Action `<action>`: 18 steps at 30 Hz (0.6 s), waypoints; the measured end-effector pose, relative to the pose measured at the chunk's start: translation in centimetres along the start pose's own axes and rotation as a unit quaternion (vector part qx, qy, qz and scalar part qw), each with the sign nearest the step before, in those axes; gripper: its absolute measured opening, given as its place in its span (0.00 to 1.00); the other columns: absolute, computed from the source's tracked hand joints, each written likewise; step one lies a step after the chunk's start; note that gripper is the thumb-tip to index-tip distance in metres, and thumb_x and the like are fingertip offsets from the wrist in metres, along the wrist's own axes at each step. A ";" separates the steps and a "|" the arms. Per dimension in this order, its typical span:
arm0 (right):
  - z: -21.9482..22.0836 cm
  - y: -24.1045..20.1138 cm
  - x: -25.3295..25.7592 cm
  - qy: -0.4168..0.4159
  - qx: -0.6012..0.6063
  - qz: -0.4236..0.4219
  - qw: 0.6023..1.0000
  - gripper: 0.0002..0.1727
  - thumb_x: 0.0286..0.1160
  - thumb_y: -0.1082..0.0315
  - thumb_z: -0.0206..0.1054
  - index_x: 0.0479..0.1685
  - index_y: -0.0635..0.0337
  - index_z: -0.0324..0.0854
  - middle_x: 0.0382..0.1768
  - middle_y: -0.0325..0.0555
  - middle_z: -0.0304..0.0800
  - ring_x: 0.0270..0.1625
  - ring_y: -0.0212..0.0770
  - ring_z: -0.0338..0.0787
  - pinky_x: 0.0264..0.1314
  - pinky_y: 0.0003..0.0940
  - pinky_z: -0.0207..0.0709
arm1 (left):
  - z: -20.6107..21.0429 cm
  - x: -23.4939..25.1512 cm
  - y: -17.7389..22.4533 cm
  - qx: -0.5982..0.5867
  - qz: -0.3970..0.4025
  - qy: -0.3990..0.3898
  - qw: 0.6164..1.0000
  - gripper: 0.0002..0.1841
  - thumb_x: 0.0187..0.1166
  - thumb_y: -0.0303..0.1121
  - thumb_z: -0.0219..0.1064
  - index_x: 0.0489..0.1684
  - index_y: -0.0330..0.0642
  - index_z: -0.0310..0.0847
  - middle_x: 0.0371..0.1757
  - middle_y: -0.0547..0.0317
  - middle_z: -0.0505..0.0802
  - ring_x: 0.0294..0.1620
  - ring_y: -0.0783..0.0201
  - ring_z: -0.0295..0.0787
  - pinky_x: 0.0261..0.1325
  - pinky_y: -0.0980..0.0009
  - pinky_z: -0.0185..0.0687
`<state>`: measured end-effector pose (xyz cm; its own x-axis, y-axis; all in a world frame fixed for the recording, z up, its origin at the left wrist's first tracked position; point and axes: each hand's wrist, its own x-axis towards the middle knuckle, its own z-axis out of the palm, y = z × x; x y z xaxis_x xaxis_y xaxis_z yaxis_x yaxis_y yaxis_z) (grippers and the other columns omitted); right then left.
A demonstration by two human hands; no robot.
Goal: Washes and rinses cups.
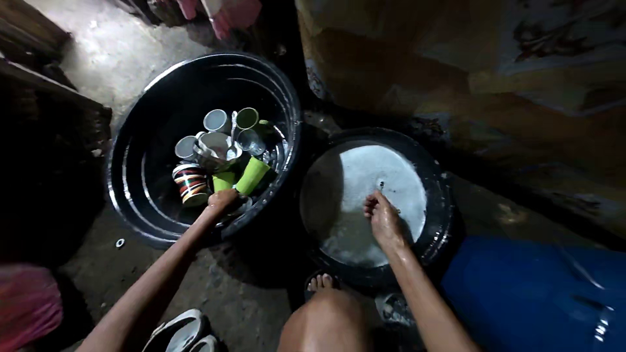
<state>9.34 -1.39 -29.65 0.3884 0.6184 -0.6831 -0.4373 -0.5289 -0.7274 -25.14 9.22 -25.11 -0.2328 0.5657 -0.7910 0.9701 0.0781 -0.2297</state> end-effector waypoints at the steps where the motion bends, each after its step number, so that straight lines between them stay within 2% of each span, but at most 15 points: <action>1: -0.1 0.1 0.3 0.011 0.027 0.013 0.999 0.22 0.96 0.58 0.43 0.43 0.64 0.78 0.27 0.37 0.80 0.25 0.27 0.78 0.30 0.21 0.73 | 0.2 0.5 -0.2 -0.018 -0.015 0.012 1.000 0.26 0.91 0.46 0.56 0.64 0.26 0.80 0.69 0.26 0.84 0.73 0.28 0.78 0.67 0.30 0.71; 3: -0.7 0.2 1.0 0.025 0.077 0.025 0.996 0.22 0.97 0.58 0.40 0.50 0.63 0.76 0.31 0.37 0.80 0.28 0.28 0.79 0.32 0.23 0.73 | 0.4 1.4 -1.2 -0.079 -0.006 0.027 0.997 0.24 0.91 0.42 0.56 0.62 0.24 0.80 0.67 0.23 0.84 0.72 0.27 0.78 0.68 0.29 0.70; 6: -1.6 0.7 1.8 0.048 0.144 0.035 0.988 0.21 0.96 0.59 0.38 0.54 0.63 0.75 0.34 0.38 0.81 0.30 0.28 0.81 0.34 0.23 0.74 | 1.7 3.5 -3.9 -0.226 0.108 0.051 0.967 0.19 0.90 0.30 0.58 0.54 0.14 0.81 0.60 0.19 0.86 0.66 0.29 0.81 0.73 0.37 0.67; 9: -2.1 1.0 2.0 0.058 0.203 0.056 0.976 0.21 0.96 0.60 0.38 0.56 0.63 0.74 0.35 0.40 0.80 0.31 0.30 0.80 0.35 0.24 0.74 | 1.5 2.2 -3.1 -0.369 0.079 0.070 0.923 0.15 0.86 0.24 0.60 0.54 0.13 0.79 0.60 0.24 0.85 0.62 0.40 0.81 0.72 0.47 0.69; 12: -2.8 1.9 1.9 0.050 0.243 0.079 0.966 0.19 0.95 0.59 0.38 0.55 0.61 0.73 0.33 0.39 0.79 0.30 0.30 0.80 0.34 0.24 0.75 | 0.5 0.6 -2.7 -0.333 0.059 0.078 0.938 0.16 0.89 0.25 0.57 0.59 0.13 0.77 0.65 0.22 0.83 0.67 0.39 0.79 0.75 0.48 0.66; 14: -3.6 2.5 2.0 0.051 0.258 0.091 0.961 0.18 0.95 0.59 0.39 0.52 0.60 0.72 0.32 0.39 0.79 0.29 0.30 0.81 0.33 0.24 0.76 | 0.2 0.2 -3.7 -0.317 0.065 0.125 0.938 0.17 0.89 0.27 0.58 0.59 0.15 0.78 0.63 0.21 0.84 0.67 0.35 0.79 0.74 0.43 0.65; 16: -4.6 3.1 2.2 0.075 0.260 0.096 0.958 0.18 0.95 0.60 0.40 0.60 0.62 0.71 0.39 0.43 0.80 0.36 0.32 0.82 0.39 0.25 0.77 | 0.4 -0.3 -5.9 -0.337 0.079 0.225 0.911 0.17 0.89 0.31 0.60 0.59 0.21 0.81 0.60 0.22 0.86 0.63 0.30 0.82 0.70 0.34 0.68; 17: -5.0 3.5 2.3 0.092 0.255 0.093 0.958 0.20 0.95 0.61 0.41 0.67 0.65 0.69 0.48 0.47 0.80 0.43 0.34 0.82 0.46 0.27 0.76 | -0.1 -1.7 -6.8 -0.350 0.083 0.265 0.895 0.18 0.89 0.34 0.60 0.61 0.25 0.82 0.60 0.23 0.87 0.63 0.29 0.83 0.68 0.30 0.69; 18: -5.4 3.9 2.2 0.108 0.255 0.086 0.957 0.23 0.95 0.61 0.41 0.74 0.68 0.66 0.59 0.54 0.78 0.53 0.39 0.81 0.57 0.31 0.76 | -0.6 -3.8 -7.4 -0.373 0.101 0.300 0.872 0.18 0.89 0.37 0.60 0.61 0.28 0.82 0.57 0.29 0.88 0.58 0.35 0.85 0.62 0.33 0.74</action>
<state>12.85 -5.20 -34.40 0.4099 0.3830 -0.8278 -0.8277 -0.2253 -0.5140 -31.43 7.02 -20.03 -0.1920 0.9399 -0.2824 0.8140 0.3133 0.4892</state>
